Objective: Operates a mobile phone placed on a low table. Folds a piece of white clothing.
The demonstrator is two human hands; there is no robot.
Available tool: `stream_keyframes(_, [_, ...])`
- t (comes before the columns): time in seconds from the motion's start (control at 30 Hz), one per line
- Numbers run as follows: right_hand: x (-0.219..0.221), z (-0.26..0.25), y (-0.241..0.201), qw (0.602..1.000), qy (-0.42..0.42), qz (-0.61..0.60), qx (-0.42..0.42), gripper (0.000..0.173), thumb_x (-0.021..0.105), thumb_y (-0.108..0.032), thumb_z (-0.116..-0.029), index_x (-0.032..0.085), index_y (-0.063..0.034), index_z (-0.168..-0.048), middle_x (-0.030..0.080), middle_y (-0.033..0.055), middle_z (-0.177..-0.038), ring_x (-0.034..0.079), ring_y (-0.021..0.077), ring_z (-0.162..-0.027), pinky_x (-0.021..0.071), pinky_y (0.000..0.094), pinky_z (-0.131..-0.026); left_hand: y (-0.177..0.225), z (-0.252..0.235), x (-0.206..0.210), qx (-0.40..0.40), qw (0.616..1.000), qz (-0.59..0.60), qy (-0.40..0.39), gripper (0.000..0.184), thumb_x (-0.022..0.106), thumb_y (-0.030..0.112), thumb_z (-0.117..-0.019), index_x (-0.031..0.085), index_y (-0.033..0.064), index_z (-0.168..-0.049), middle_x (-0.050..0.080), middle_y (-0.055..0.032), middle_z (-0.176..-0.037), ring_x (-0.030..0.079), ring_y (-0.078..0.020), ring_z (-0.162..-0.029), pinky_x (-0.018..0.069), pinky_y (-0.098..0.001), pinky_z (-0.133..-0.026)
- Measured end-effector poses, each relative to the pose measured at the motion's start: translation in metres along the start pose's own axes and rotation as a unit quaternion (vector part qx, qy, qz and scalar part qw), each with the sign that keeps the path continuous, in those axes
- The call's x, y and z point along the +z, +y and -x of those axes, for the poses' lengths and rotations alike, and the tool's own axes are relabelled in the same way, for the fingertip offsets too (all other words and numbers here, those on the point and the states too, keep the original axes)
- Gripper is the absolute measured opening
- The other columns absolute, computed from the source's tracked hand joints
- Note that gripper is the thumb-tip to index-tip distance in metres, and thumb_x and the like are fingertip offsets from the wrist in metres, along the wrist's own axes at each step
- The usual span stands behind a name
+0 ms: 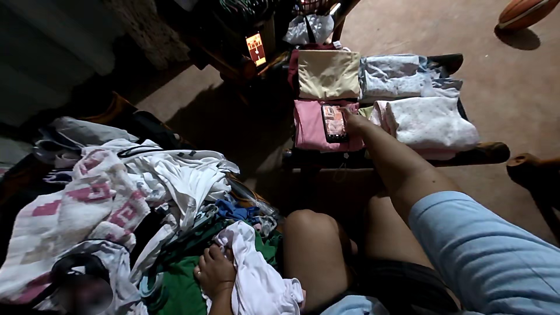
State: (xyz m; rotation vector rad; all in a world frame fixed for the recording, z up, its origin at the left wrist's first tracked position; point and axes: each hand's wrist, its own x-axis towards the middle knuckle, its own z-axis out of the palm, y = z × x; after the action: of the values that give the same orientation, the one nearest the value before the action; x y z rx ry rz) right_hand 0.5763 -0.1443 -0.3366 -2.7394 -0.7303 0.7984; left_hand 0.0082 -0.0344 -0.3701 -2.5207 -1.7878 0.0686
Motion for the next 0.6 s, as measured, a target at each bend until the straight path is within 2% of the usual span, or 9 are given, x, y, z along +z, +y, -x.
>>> stream_keyframes(0.2, [-0.0034, 0.0024, -0.0030, 1.000, -0.004, -0.006, 0.009, 0.092, 0.069, -0.006, -0.0897, 0.019, -0.0322, -0.162, 0.062, 0.0328, -0.127, 0.059, 0.0559, -0.116, 0.0449, 0.0750, -0.091, 0.0000, 0.0004, 0.0020, -0.009, 1.000, -0.011, -0.008, 0.040, 0.053, 0.025, -0.1030, 0.060, -0.0055, -0.129, 0.061, -0.0274, -0.133, 0.056, -0.0451, -0.128, 0.0388, -0.0623, -0.106])
stream_keyframes(0.33, [-0.0051, 0.0032, -0.0055, 1.000, -0.004, -0.014, 0.015, 0.093, 0.068, -0.003, -0.0889, 0.019, -0.0309, -0.163, 0.062, 0.0334, -0.127, 0.059, 0.0558, -0.117, 0.0453, 0.0742, -0.091, 0.0007, 0.0004, 0.0011, -0.005, 1.000, -0.010, 0.002, 0.038, 0.056, 0.023, -0.1012, 0.061, -0.0059, -0.126, 0.063, -0.0282, -0.130, 0.058, -0.0457, -0.125, 0.0401, -0.0625, -0.103])
stream_keyframes(0.6, [-0.0001, -0.0035, 0.0002, 1.000, 0.000, -0.018, 0.008, 0.089, 0.066, -0.006, -0.0918, 0.019, -0.0317, -0.163, 0.063, 0.0324, -0.126, 0.061, 0.0553, -0.115, 0.0456, 0.0752, -0.090, -0.0015, -0.0001, 0.0059, -0.001, 1.000, -0.011, 0.007, 0.038, 0.058, 0.021, -0.1007, 0.061, -0.0060, -0.127, 0.063, -0.0283, -0.130, 0.057, -0.0463, -0.125, 0.0402, -0.0635, -0.103])
